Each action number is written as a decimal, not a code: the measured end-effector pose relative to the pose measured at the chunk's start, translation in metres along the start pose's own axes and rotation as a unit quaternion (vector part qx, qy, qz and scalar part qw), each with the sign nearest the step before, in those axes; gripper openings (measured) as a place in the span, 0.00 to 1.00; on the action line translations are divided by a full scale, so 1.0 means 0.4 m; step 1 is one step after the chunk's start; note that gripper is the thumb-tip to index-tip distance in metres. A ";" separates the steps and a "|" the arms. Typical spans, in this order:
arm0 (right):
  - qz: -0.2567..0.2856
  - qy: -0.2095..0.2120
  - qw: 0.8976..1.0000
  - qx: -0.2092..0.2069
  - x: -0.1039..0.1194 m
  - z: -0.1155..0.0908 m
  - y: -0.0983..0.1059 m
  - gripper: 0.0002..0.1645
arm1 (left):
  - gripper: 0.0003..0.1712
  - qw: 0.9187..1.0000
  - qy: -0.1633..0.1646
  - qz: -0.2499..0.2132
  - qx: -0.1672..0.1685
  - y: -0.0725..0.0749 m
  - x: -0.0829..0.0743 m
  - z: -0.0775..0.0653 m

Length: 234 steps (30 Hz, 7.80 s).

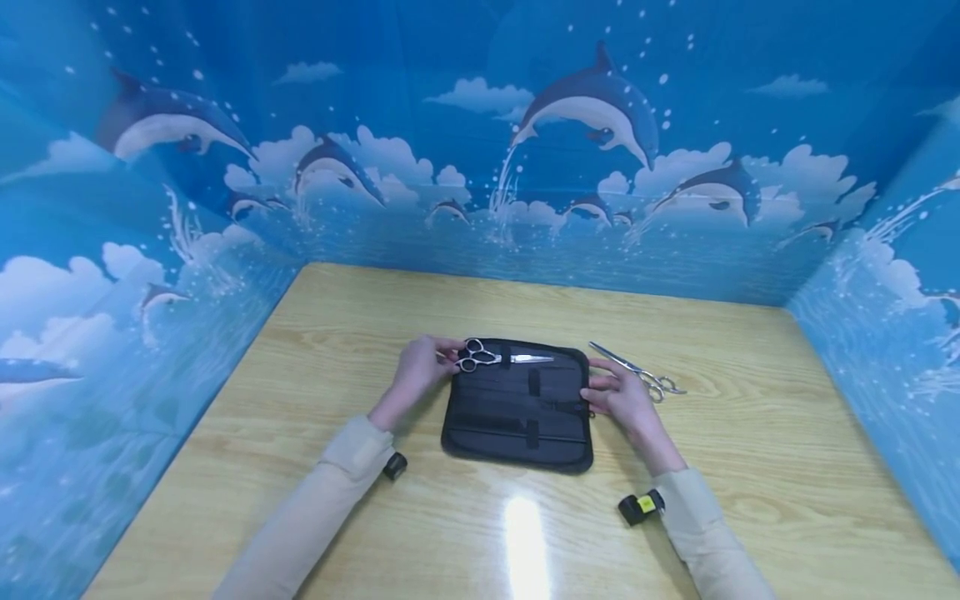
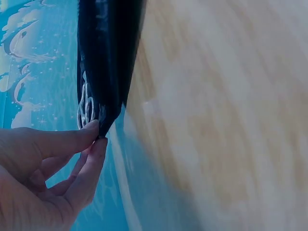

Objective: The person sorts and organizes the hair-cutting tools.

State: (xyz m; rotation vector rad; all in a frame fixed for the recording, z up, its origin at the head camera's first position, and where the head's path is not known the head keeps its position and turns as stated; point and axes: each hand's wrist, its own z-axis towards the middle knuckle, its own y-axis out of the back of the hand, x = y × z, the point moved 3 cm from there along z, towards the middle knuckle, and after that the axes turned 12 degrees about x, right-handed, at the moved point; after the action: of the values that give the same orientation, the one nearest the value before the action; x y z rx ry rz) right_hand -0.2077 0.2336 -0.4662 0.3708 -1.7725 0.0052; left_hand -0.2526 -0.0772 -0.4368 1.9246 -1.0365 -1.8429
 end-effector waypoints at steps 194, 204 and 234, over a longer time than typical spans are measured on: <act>-0.465 0.203 0.861 -0.033 0.235 -0.048 -0.128 0.09 | 0.26 0.891 -0.072 -0.422 0.151 -0.121 -0.161 -0.039; -0.416 0.206 0.884 -0.060 0.213 -0.040 -0.128 0.12 | 0.21 0.875 -0.066 -0.466 0.110 -0.118 -0.150 -0.045; 0.304 0.113 0.946 0.000 0.133 -0.031 -0.099 0.22 | 0.23 0.856 -0.075 -0.497 0.116 -0.090 -0.135 -0.051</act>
State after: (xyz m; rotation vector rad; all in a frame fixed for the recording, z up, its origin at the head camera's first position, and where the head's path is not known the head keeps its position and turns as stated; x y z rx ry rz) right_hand -0.1960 0.1855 -0.4204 -0.1849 -1.5950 0.4686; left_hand -0.2185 -0.0219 -0.4168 2.8265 -0.2387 -2.4584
